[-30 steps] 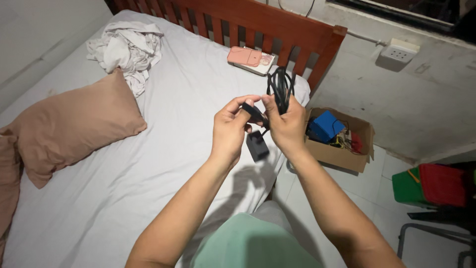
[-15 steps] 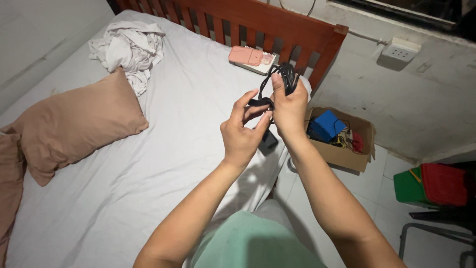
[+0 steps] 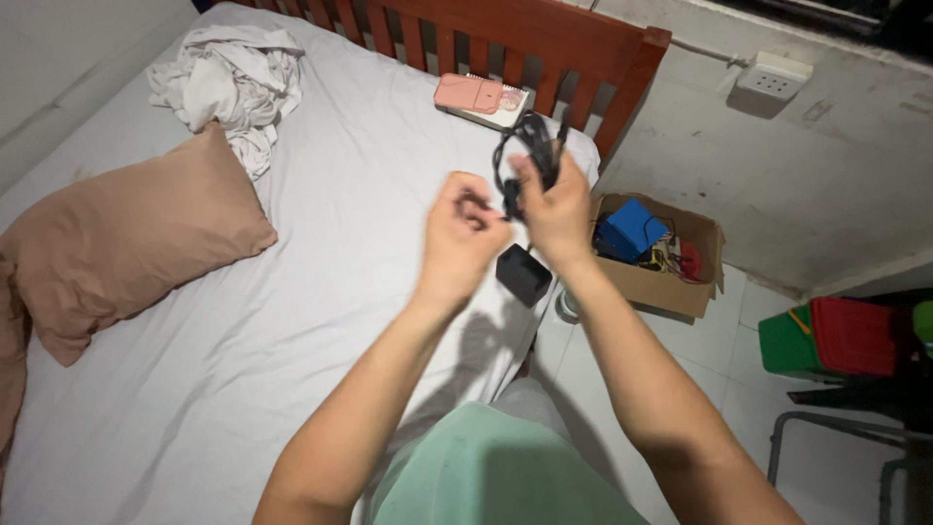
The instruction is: The person handles a small fan, coils its power cord, and wipes a blue notebook with a cloth. They then remove a multimeter and a small bag from a cardboard box, placing them on the floor.
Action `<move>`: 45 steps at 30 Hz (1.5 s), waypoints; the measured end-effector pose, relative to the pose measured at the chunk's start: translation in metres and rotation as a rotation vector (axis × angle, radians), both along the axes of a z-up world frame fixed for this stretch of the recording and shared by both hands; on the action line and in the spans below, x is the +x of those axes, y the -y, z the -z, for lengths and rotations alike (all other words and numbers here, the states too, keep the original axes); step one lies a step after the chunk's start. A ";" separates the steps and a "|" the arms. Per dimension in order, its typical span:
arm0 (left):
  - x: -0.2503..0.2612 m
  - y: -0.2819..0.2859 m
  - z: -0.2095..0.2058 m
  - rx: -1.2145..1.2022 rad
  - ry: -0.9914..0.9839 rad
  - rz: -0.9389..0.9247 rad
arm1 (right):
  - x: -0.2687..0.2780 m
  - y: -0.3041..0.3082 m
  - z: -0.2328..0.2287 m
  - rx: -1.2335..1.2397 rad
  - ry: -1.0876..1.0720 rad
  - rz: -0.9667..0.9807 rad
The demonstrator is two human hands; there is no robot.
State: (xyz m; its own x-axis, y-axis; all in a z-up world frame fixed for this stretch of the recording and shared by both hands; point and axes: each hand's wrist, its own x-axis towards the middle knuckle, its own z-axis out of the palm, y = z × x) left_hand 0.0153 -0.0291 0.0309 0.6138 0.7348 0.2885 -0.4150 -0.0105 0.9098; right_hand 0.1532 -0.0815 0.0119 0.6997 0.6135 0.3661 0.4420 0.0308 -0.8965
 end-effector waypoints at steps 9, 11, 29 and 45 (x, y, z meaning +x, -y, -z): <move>-0.048 -0.066 0.004 0.374 -0.416 -0.037 | 0.048 0.014 -0.005 0.153 -0.496 -0.276; -0.047 -0.067 0.001 0.585 -0.663 -0.221 | 0.047 0.012 -0.009 0.118 -0.452 -0.264; 0.002 -0.032 0.012 0.330 -0.501 0.264 | 0.018 -0.001 -0.003 -0.128 -0.338 -0.261; 0.000 -0.034 -0.009 1.275 -0.419 -0.288 | 0.044 0.003 0.027 0.105 -0.778 -0.616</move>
